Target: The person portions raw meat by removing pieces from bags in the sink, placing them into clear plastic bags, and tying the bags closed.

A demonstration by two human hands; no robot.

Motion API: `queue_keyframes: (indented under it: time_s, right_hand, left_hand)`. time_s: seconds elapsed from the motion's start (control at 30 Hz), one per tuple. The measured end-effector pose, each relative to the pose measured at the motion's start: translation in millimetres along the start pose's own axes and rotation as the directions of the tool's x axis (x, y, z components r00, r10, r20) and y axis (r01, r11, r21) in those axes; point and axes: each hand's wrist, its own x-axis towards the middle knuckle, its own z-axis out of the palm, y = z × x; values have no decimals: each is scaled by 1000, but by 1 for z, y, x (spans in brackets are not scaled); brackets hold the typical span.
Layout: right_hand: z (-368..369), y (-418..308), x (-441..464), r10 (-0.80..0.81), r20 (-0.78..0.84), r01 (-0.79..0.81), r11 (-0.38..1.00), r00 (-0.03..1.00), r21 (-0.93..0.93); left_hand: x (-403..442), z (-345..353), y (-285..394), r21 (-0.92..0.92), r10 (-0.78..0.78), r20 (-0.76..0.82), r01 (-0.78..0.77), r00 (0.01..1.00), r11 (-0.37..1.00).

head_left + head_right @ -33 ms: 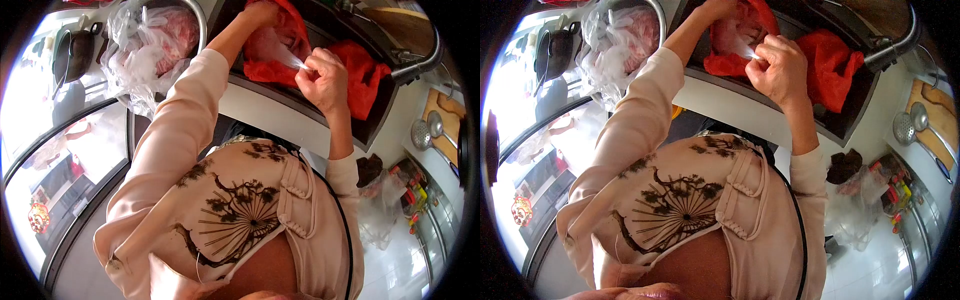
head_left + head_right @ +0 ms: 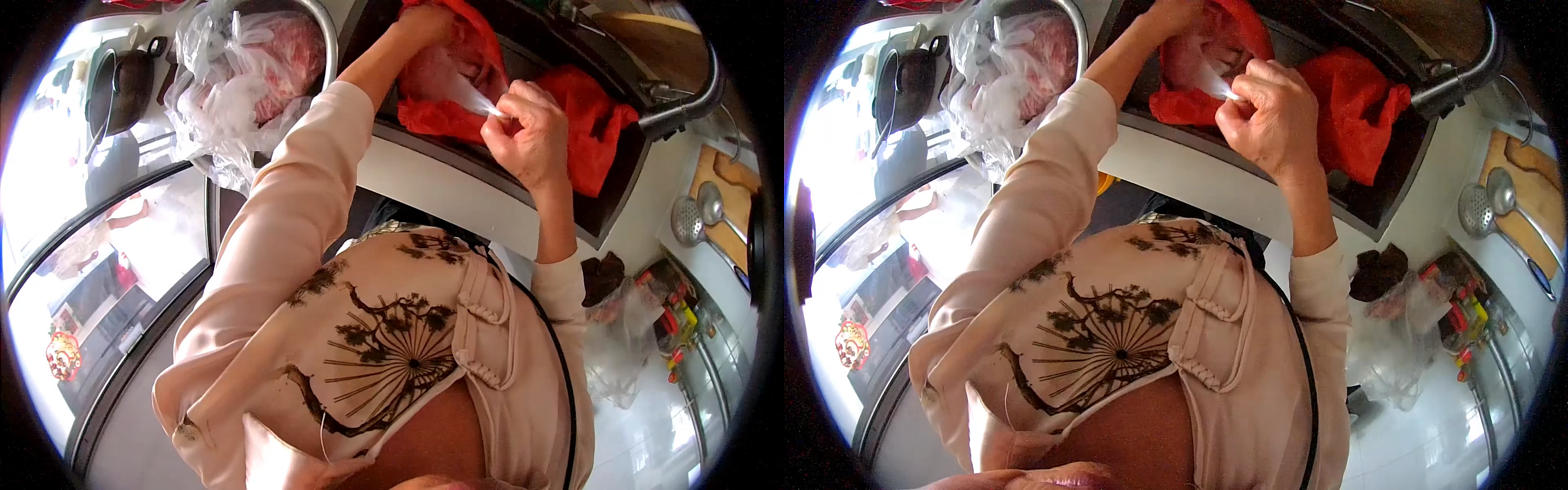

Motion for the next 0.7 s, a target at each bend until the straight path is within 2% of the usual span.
queue_keyframes:
  time_s: [0.03, 0.07, 0.13, 0.17, 0.2, 0.23, 0.27, 0.3, 0.33, 0.37, 0.4, 0.47, 0.5, 0.53, 0.6, 0.63, 0.67, 0.7]
  right_hand:
    - [-1, -3, -1, 9, 15, -9, 999, 1000, 31]
    - [-3, 4, 7, -7, 4, 7, 1000, 1000, 13]
    - [-5, 5, 4, 73, 12, -74, 996, 997, 51]
    - [-5, 7, 3, 85, -1, -85, 995, 996, 46]
    - [-6, 7, 4, 83, -5, -82, 996, 997, 44]
    - [-7, 6, 4, 139, 13, -140, 984, 990, 108]
    - [-9, 5, 5, 193, 33, -195, 966, 981, 170]
    - [-11, 2, 7, 186, 24, -187, 967, 982, 171]
    - [-16, -2, 11, 199, 6, -193, 944, 980, 269]
    - [-22, -5, 14, 217, -7, -199, 910, 976, 364]
    - [-30, -8, 14, 218, -9, -200, 909, 976, 365]
    - [-52, -12, 18, 219, -79, -150, 849, 972, 507]
    - [-65, -18, 19, 254, -83, -155, 783, 964, 602]
    - [-78, -22, 20, 287, -85, -152, 710, 954, 688]
    - [-99, -25, 21, 241, -168, -25, 637, 956, 770]
    - [-107, -28, 18, 246, -196, -2, 628, 949, 779]
    - [-117, -29, 14, 270, -165, -9, 545, 948, 839]
    - [-126, -32, 10, 321, -159, -25, 500, 934, 866]
  left_hand:
    - [-7, -7, 4, -21, 3, -124, -6, 992, 1000]
    - [7, -7, 0, -18, 10, -149, -12, 989, 1000]
    - [4, -2, 2, 110, -113, 36, 108, 993, 988]
    - [2, -20, 7, 112, -110, 34, 105, 993, 988]
    - [-2, -56, 18, -291, -125, -43, 107, 991, 951]
    - [-8, -88, 30, -648, -169, -105, 62, 980, 760]
    - [-16, -114, 42, -647, -168, -106, 60, 980, 760]
    - [-21, -139, 51, -667, -137, -231, -54, 963, 743]
    - [-18, -158, 55, -669, -105, -356, -175, 929, 722]
    - [-11, -167, 54, -888, -157, -332, -252, 930, 386]
    - [-9, -183, 60, -957, -198, -280, -289, 939, -18]
    - [-18, -231, 72, -938, -195, -308, -263, 931, 227]
    - [-19, -244, 78, -965, -240, -231, -190, 943, 183]
    - [-22, -258, 87, -963, -239, -235, -193, 942, 186]
    - [-30, -284, 108, -972, -294, -233, -229, 927, 47]
    - [-32, -290, 115, -969, -313, -226, -245, 922, -20]
    - [-35, -297, 121, -961, -332, -219, -261, 917, -87]
    - [-41, -304, 126, -951, -288, -254, -293, 923, -101]
